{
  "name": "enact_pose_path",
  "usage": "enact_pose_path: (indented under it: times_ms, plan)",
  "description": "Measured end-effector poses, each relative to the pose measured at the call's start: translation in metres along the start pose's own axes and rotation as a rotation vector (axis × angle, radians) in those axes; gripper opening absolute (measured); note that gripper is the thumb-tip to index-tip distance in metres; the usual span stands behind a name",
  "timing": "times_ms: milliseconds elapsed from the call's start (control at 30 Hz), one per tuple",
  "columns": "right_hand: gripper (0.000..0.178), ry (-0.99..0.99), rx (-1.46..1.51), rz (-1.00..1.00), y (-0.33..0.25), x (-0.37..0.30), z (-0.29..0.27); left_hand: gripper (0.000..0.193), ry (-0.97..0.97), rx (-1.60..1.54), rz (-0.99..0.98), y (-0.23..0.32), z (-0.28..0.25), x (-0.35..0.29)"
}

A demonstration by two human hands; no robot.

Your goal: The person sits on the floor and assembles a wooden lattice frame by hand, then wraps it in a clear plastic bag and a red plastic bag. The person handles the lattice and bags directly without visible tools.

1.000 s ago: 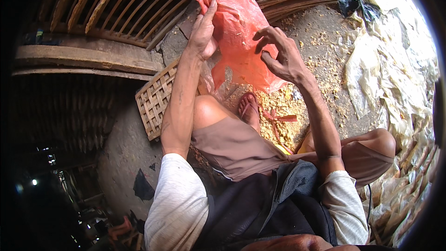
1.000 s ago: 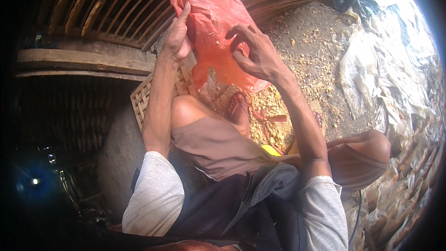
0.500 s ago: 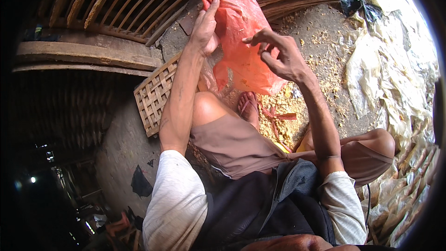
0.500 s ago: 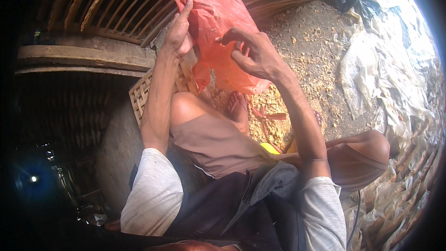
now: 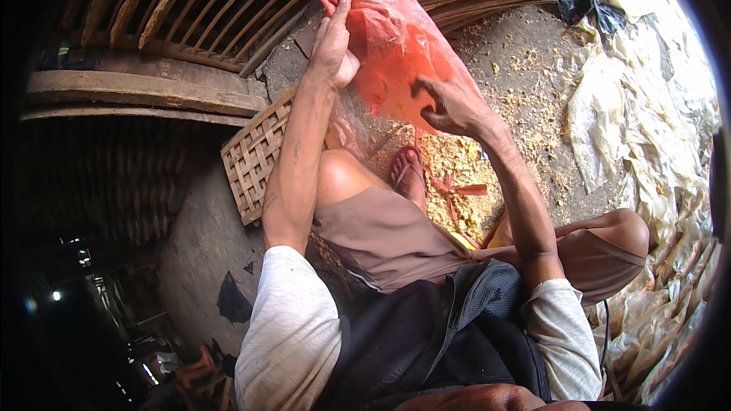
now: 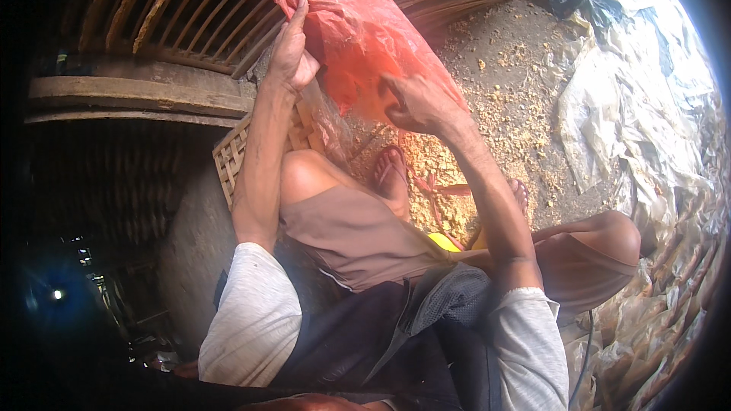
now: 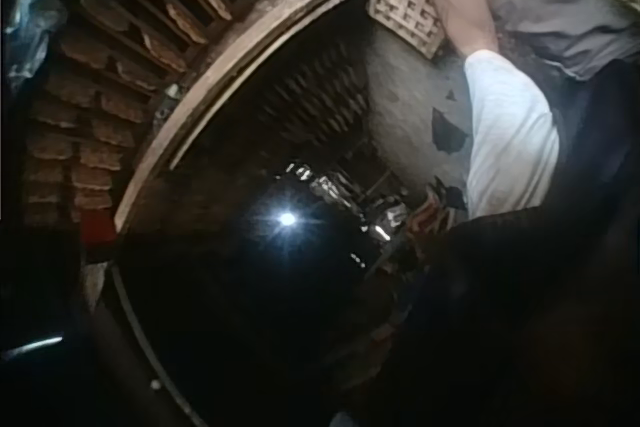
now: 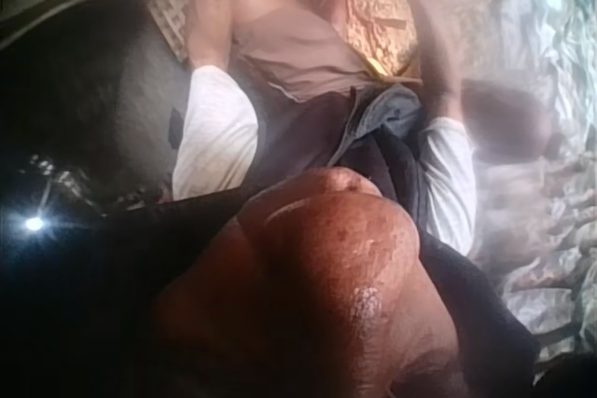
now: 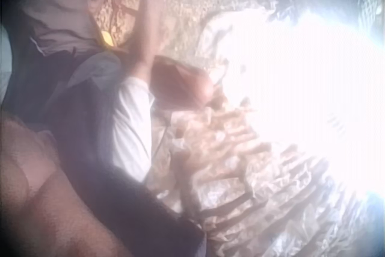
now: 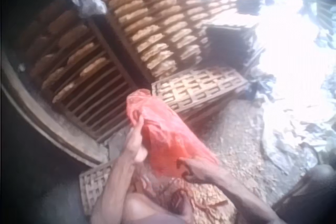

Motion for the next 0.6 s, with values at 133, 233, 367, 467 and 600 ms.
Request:
enact_pose_path:
  times_ms: [133,233,367,467,600]
  plan:
    - [0.023,-0.113,-0.065,0.098,0.041,0.001,0.022,0.042,0.030,0.013,0.028,-0.001,0.003,-0.002]
    - [0.025,-0.078,0.092,-0.057,0.021,-0.001,0.002,0.041,0.035,-0.011,0.043,0.001,-0.005,0.001]
    - [0.032,0.066,0.280,-0.072,-0.025,-0.007,-0.007,0.040,0.104,-0.012,0.095,-0.002,-0.014,0.003]
    - [0.033,0.064,0.015,-0.090,0.024,0.011,0.043,0.040,0.111,-0.066,0.076,-0.006,-0.007,0.005]
    - [0.023,-0.324,-0.163,0.162,0.059,0.014,0.079,0.041,0.161,-0.058,0.100,-0.002,-0.011,0.005]
Point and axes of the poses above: each hand's wrist, its own x-axis towards the middle knuckle, its own z-axis out of the palm, y = z × x, the point moved 3 cm from there along x, towards the middle knuckle, and after that the axes turned 14 degrees about z, right-handed, at the moved point
